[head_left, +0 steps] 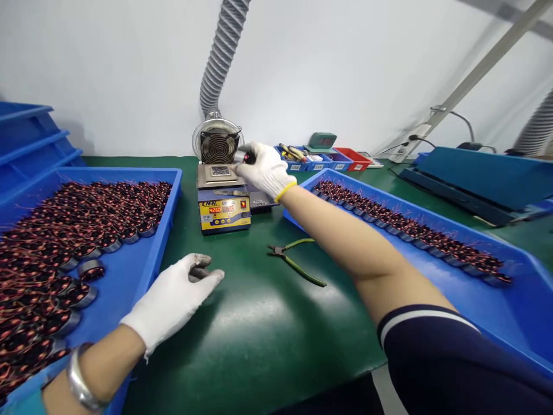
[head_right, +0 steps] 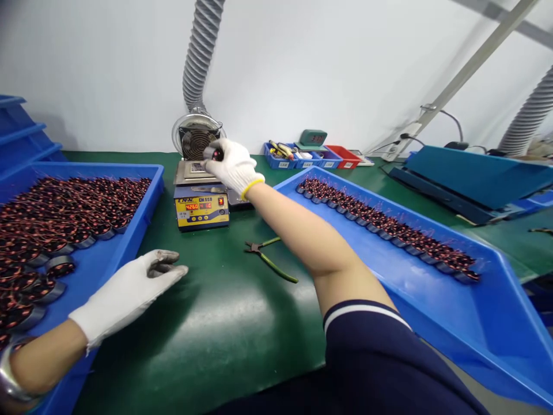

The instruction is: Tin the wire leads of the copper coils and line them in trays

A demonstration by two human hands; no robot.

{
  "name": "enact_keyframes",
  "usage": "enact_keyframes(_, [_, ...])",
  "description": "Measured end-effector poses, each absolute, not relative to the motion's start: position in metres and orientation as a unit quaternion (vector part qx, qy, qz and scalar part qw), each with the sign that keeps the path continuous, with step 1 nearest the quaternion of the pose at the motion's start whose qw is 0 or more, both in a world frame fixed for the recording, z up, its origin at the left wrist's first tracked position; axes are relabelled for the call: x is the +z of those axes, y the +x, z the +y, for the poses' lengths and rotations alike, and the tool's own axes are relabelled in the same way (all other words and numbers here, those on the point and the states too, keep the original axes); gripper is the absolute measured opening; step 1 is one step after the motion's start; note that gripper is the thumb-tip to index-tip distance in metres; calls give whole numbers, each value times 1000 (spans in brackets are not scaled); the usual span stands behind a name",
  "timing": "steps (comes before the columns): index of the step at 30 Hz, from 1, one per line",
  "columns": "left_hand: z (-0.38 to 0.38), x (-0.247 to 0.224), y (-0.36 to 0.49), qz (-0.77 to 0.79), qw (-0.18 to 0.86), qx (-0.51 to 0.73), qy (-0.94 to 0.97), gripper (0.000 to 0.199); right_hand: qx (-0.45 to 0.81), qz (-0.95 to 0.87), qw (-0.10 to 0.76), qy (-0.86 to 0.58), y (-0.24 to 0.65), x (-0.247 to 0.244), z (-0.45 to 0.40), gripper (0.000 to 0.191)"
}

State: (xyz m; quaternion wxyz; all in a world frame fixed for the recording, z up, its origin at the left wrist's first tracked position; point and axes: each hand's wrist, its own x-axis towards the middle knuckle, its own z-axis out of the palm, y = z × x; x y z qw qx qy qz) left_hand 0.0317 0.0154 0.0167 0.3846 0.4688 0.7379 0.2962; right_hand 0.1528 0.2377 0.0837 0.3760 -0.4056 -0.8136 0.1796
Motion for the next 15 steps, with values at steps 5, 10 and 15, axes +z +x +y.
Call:
enact_keyframes(5, [17, 13, 26, 746, 363, 215, 516, 58, 77, -836, 286, -463, 118, 110, 271, 27])
enact_keyframes(10, [19, 10, 22, 746, 356, 185, 532, 56, 48, -841, 275, -464, 89, 108, 291, 34])
enact_keyframes(15, [17, 9, 22, 742, 363, 169, 538, 58, 45, -839, 259, -477, 74, 101, 298, 40])
